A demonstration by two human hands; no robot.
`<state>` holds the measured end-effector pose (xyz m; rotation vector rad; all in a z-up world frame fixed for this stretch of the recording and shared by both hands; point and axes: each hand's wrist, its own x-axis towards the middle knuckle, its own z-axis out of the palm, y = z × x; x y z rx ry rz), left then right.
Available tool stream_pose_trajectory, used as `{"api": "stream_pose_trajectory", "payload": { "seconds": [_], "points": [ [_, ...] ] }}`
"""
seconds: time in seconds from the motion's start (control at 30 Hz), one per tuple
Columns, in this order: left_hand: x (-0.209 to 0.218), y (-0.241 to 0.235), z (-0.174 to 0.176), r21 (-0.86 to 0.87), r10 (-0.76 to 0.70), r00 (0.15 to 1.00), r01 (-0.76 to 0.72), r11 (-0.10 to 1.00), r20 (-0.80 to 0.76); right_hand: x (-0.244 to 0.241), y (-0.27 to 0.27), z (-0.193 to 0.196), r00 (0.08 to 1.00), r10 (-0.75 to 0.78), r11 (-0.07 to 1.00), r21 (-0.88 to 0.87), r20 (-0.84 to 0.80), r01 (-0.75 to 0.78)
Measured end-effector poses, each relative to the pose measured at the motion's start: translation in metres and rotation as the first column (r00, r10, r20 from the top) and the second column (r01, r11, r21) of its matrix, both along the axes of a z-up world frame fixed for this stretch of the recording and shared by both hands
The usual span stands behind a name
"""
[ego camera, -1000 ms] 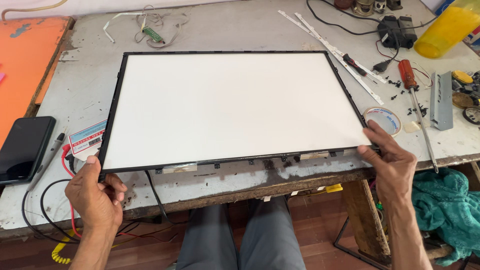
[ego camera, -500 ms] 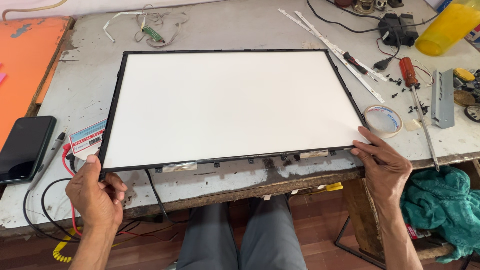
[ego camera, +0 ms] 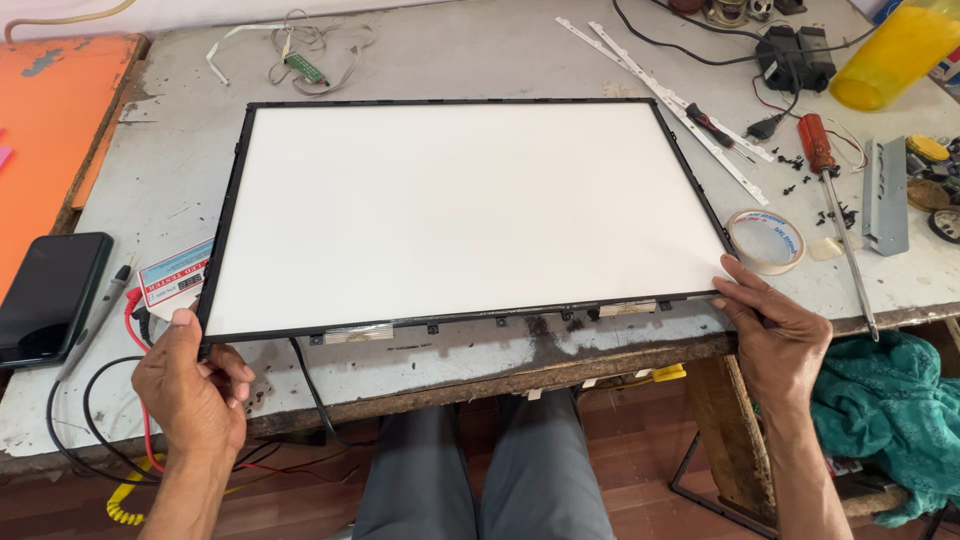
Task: The person aligns a black plastic bezel onto a white LCD panel and presses it into place. They then flip the assembly and use a screwdriver to fasten screws into the back of the panel. Finally, they flip the unit back over and connect a ribbon cable to the circuit board.
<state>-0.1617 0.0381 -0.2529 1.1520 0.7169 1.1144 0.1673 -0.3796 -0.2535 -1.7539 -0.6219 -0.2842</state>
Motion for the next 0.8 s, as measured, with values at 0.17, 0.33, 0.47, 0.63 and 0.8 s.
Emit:
{"api": "stream_pose_trajectory", "payload": {
  "seconds": [0.17,0.33,0.47,0.63,0.8],
  "points": [
    [0.001,-0.001,0.001,0.013,-0.010,1.000,0.009,1.000,0.022,-0.004,0.002,-0.002,0.999,0.000,1.000,0.023,0.041,-0.001],
    [0.000,-0.001,0.000,0.009,0.007,1.000,-0.007,1.000,-0.009,-0.006,0.005,-0.003,0.998,-0.023,1.000,0.020,0.067,0.022],
    [0.000,0.000,-0.002,0.031,-0.005,1.000,0.005,1.000,0.008,-0.007,0.005,-0.003,0.999,-0.003,0.999,0.053,0.051,0.000],
    [0.002,-0.006,0.004,0.102,-0.001,0.997,0.009,0.995,-0.074,-0.008,0.007,-0.001,0.998,-0.027,1.000,-0.003,0.053,0.027],
    [0.000,-0.015,0.013,0.120,-0.052,0.998,0.055,0.991,-0.029,-0.013,0.007,0.003,0.973,-0.086,0.982,-0.144,0.215,0.119]
  ]
}}
